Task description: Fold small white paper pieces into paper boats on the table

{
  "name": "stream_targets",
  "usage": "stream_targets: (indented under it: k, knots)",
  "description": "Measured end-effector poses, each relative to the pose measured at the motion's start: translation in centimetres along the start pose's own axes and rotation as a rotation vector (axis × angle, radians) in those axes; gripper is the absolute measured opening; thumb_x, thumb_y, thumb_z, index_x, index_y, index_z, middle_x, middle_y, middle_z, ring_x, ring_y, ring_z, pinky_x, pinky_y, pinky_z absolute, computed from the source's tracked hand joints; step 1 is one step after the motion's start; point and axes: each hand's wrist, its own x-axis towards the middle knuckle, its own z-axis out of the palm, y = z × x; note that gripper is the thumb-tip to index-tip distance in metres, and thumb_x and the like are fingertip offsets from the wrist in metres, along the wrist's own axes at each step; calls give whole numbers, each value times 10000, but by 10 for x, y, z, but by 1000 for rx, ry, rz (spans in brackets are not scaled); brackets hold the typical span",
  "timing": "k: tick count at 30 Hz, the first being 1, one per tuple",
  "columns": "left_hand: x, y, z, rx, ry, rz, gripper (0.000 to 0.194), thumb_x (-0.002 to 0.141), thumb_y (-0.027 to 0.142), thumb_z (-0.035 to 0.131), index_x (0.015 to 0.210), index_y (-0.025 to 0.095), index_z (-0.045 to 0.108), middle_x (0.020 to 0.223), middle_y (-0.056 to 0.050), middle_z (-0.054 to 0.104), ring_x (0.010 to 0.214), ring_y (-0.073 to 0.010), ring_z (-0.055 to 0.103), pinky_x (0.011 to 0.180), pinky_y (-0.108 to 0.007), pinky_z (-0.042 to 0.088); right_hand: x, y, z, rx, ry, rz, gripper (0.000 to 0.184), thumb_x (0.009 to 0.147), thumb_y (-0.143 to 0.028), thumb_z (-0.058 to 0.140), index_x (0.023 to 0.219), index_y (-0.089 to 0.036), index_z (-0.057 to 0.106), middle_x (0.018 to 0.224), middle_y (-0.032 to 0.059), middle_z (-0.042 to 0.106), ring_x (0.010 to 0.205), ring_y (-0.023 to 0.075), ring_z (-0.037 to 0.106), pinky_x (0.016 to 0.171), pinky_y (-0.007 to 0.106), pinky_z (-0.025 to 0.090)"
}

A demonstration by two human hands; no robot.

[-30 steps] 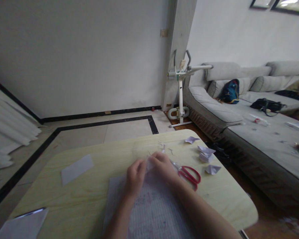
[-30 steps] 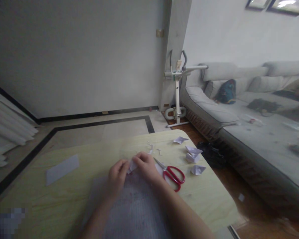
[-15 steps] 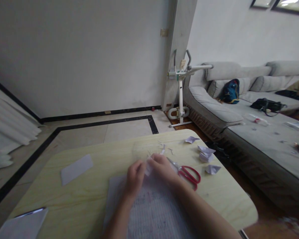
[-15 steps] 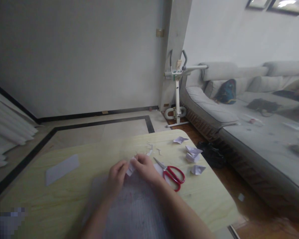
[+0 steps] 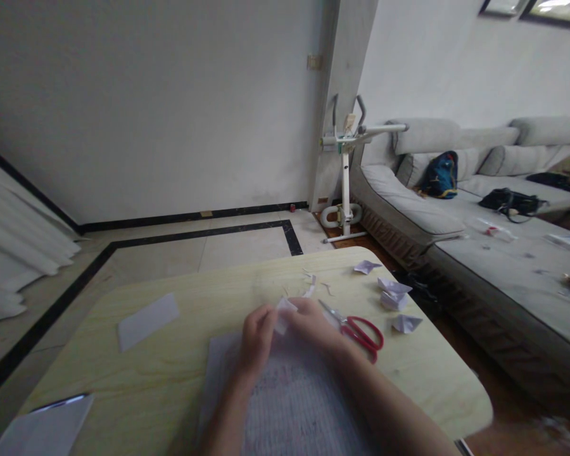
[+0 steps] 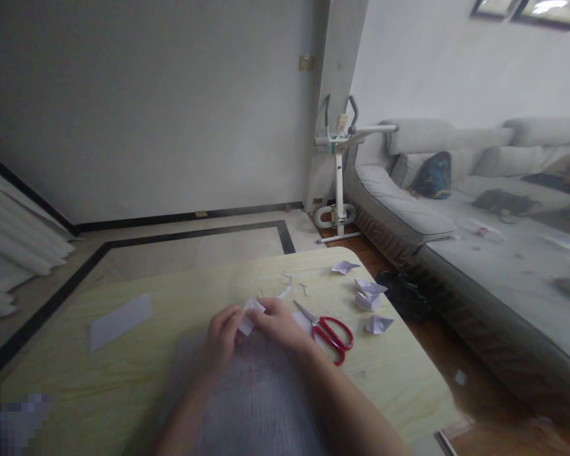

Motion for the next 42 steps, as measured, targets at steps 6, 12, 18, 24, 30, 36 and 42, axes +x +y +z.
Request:
stream_targets:
  k: [6,12,18,24,30,36,42]
  knots:
    - [0,-1,1,27,51,28,314,816,359,485,557,199,408,501,59,342,473,-102,340,447,-209,272,0,1,-2,21,-26,-3,274,825,-393,554,735,-143,618,635,-17,548,575,110,469,545,205,365]
    - [1,-2,2,62,85,49,305,834,361,478,582,199,418,532,54,369,500,-108,368,475,-206,300,1,1,-1,19,-4,24,284,819,-420,562,752,-151,621,649,-15,569,557,105,469,523,201,352]
    - [1,-3,2,103,133,62,309,844,368,461,587,199,430,535,49,398,516,-114,399,498,-207,324,2,-2,1,-49,18,9,264,838,-376,531,726,-150,606,639,-11,556,558,113,469,520,215,356]
    - [1,-2,2,84,136,51,287,839,368,472,614,190,466,539,51,409,513,-111,406,478,-200,324,3,1,0,-268,62,-25,304,867,-353,493,650,-147,548,617,-17,497,570,107,436,500,210,322]
    - [1,-2,3,110,115,86,268,829,376,522,647,180,507,556,51,440,531,-108,425,487,-190,334,3,1,-1,-201,18,-84,303,885,-388,482,733,-144,577,697,-3,546,652,125,482,588,221,379]
    - [2,-7,3,139,120,96,274,856,382,505,686,175,562,593,26,531,570,-125,502,521,-198,385,5,2,3,-127,91,-77,261,875,-360,480,760,-153,587,704,-3,567,672,139,508,609,230,395]
    - [6,-19,4,260,280,250,226,830,334,571,970,160,603,836,-57,641,749,-175,609,677,-264,487,7,14,4,-352,307,-174,221,859,-297,489,693,-165,552,652,-10,544,616,125,458,543,218,345]
